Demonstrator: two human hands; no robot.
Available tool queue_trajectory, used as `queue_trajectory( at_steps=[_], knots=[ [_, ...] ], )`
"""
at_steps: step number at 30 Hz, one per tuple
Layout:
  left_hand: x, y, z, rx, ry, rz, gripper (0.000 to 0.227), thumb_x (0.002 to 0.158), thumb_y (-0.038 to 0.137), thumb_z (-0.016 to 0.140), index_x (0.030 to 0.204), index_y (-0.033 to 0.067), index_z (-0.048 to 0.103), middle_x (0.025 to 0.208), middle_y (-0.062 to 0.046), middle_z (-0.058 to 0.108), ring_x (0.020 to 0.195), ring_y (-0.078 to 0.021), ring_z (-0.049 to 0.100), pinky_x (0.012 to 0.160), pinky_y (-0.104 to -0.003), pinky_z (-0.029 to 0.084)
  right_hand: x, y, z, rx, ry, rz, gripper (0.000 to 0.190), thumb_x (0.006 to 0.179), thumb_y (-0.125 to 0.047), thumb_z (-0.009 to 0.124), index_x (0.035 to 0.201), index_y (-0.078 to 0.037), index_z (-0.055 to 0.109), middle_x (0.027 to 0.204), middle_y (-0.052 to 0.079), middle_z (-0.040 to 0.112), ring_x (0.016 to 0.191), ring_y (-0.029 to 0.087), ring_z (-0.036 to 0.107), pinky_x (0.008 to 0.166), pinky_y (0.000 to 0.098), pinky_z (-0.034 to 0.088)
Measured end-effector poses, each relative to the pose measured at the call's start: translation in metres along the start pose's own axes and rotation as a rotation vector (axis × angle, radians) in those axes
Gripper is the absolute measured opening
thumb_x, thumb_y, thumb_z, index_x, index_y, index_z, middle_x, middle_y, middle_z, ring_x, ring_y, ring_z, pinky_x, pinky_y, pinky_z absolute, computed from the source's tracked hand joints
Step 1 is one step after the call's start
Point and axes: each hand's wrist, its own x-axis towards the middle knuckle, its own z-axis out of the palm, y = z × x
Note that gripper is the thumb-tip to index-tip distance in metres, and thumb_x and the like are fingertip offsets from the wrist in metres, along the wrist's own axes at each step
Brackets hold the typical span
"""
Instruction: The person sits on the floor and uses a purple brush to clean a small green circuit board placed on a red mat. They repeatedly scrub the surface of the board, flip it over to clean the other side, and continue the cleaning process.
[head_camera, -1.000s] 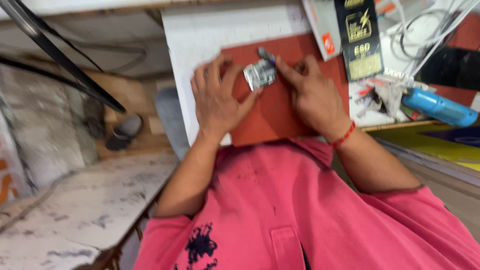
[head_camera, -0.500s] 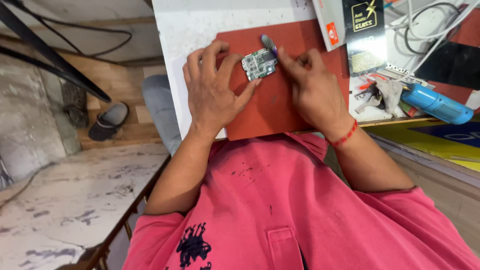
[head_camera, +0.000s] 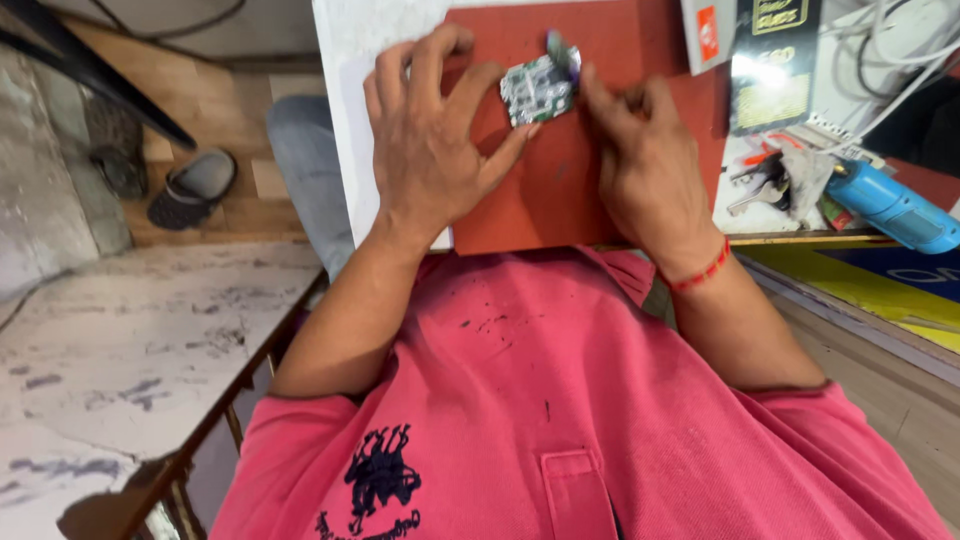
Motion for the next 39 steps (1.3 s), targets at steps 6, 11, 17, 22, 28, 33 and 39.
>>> queue_trajectory(
  at_steps=[6, 11, 17, 22, 28, 33, 39],
  knots=[
    [0.014, 0.001, -0.004, 0.005, 0.005, 0.025, 0.052, 0.083, 0.042, 0.093, 0.119, 0.0131, 0.070, 0.137, -0.005, 0.052, 0.126, -0.0302, 0.044, 0.108, -0.050, 0.037, 0.000, -0.004, -0.001, -0.001, 0.027, 0.003, 0.056, 0.098, 0.007, 0.055, 0.148, -0.016, 0.062, 0.111, 0.019, 0.059, 0.093, 0.038, 0.067, 0.080, 0.0468, 0.056],
    [0.009, 0.012, -0.011, -0.031, 0.006, 0.027, 0.051, 0.086, 0.040, 0.092, 0.122, 0.0090, 0.072, 0.136, -0.006, 0.052, 0.126, -0.0311, 0.046, 0.109, -0.048, 0.038, -0.008, -0.005, -0.003, -0.009, -0.022, -0.095, 0.061, 0.094, 0.009, 0.056, 0.147, -0.020, 0.065, 0.116, 0.018, 0.060, 0.097, 0.039, 0.067, 0.082, 0.0469, 0.056],
    [-0.010, 0.001, -0.003, -0.097, 0.030, 0.011, 0.052, 0.083, 0.035, 0.094, 0.123, 0.0068, 0.074, 0.135, -0.006, 0.056, 0.124, -0.0298, 0.048, 0.109, -0.046, 0.040, 0.003, 0.004, -0.008, -0.062, -0.066, -0.118, 0.060, 0.097, 0.008, 0.058, 0.149, -0.020, 0.065, 0.115, 0.017, 0.061, 0.091, 0.038, 0.066, 0.077, 0.0469, 0.055],
    [-0.007, -0.009, 0.009, -0.097, 0.058, 0.011, 0.052, 0.081, 0.040, 0.097, 0.116, 0.0085, 0.075, 0.131, -0.004, 0.057, 0.122, -0.0289, 0.048, 0.108, -0.046, 0.041, 0.013, 0.011, -0.011, -0.150, 0.010, -0.177, 0.050, 0.100, 0.006, 0.061, 0.145, -0.015, 0.066, 0.115, 0.017, 0.060, 0.092, 0.038, 0.066, 0.075, 0.0461, 0.054],
    [-0.003, -0.007, 0.005, -0.125, 0.088, -0.001, 0.052, 0.076, 0.039, 0.100, 0.109, 0.0085, 0.074, 0.127, -0.003, 0.058, 0.120, -0.0273, 0.050, 0.106, -0.044, 0.042, 0.012, 0.008, -0.011, -0.132, -0.030, -0.191, 0.054, 0.099, 0.006, 0.060, 0.146, -0.020, 0.069, 0.113, 0.017, 0.062, 0.088, 0.037, 0.067, 0.073, 0.0468, 0.054],
    [0.000, -0.004, 0.001, -0.120, 0.096, -0.002, 0.053, 0.075, 0.037, 0.100, 0.111, 0.0089, 0.073, 0.127, -0.003, 0.058, 0.121, -0.0267, 0.051, 0.106, -0.043, 0.042, 0.018, -0.010, -0.013, -0.068, -0.073, -0.212, 0.057, 0.094, 0.007, 0.059, 0.145, -0.019, 0.067, 0.113, 0.018, 0.061, 0.087, 0.039, 0.066, 0.076, 0.0477, 0.056],
    [-0.003, -0.002, 0.001, -0.141, 0.117, 0.018, 0.063, 0.078, 0.035, 0.099, 0.124, 0.0055, 0.069, 0.125, -0.007, 0.057, 0.118, -0.0292, 0.051, 0.103, -0.044, 0.045, 0.014, -0.010, 0.004, -0.028, 0.021, -0.152, 0.048, 0.102, 0.004, 0.062, 0.147, -0.014, 0.065, 0.115, 0.019, 0.060, 0.088, 0.039, 0.065, 0.074, 0.0479, 0.054]
  ],
)
